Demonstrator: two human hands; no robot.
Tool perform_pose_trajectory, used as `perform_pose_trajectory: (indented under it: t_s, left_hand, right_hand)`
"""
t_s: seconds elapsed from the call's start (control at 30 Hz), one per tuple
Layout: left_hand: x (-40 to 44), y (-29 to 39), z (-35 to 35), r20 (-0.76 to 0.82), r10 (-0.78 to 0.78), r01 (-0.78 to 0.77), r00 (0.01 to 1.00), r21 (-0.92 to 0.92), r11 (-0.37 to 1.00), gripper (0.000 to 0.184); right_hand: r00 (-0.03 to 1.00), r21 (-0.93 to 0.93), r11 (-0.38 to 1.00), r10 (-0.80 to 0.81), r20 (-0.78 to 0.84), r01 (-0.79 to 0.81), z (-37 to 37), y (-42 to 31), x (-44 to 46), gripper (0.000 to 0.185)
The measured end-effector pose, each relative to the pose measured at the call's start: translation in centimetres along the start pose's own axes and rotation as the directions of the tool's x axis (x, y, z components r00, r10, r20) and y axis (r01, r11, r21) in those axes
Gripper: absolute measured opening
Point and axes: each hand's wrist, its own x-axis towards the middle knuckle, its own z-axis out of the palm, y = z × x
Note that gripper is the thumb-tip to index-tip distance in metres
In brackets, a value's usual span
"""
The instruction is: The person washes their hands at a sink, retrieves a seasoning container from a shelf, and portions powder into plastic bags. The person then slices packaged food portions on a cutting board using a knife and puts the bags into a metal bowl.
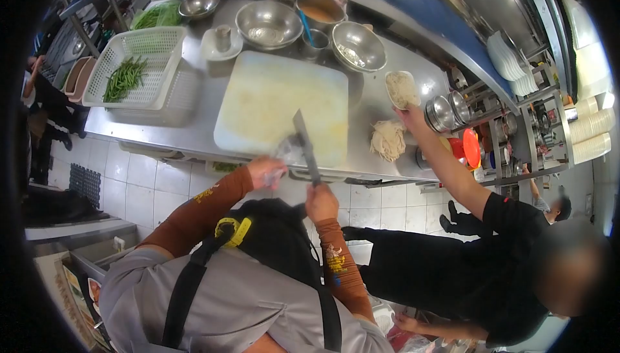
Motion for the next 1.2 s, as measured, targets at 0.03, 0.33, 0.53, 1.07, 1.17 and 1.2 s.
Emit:
perform_pose_trajectory:
  t_s: [0.03, 0.33, 0.53, 1.07, 1.17, 1.2]
  left_hand:
    - [0.1, 0.1, 0.0, -0.001, 0.000, 0.000, 1.000, 0.015, 1.000, 0.029]
    - [-0.3, 0.3, 0.4, -0.052, 0.004, -0.002, 0.999, 0.037, 0.999, 0.030]
    - [-0.7, 0.4, 0.9, -0.072, -0.022, 0.027, 0.997, 0.069, 0.997, 0.027]
    - [-0.7, 0.5, 1.0, -0.081, -0.053, 0.057, 0.995, 0.050, 0.997, 0.026]
    - [-0.6, 0.7, 1.0, -0.078, -0.042, 0.048, 0.996, 0.080, 0.996, 0.026]
    - [-0.7, 0.7, 0.9, -0.079, -0.034, 0.041, 0.996, 0.100, 0.994, 0.027]
  right_hand:
    - [1.000, -0.009, 1.000, 0.014, 0.021, -0.013, -0.1, -0.1, 0.2, 0.025]
    - [0.996, -0.028, 0.998, 0.061, 0.061, -0.060, -0.5, -1.0, 0.1, 0.029]
    - [0.998, 0.007, 0.999, 0.046, 0.037, -0.046, 0.3, -1.0, -0.2, 0.030]
    - [0.998, 0.011, 0.998, -0.055, 0.014, 0.055, 0.1, -1.8, -1.3, 0.028]
    - [0.997, -0.009, 0.997, -0.079, 0.007, 0.079, 0.3, -1.8, -1.0, 0.031]
    - [0.996, 0.003, 0.996, -0.084, -0.007, 0.084, 0.0, -2.1, -1.2, 0.031]
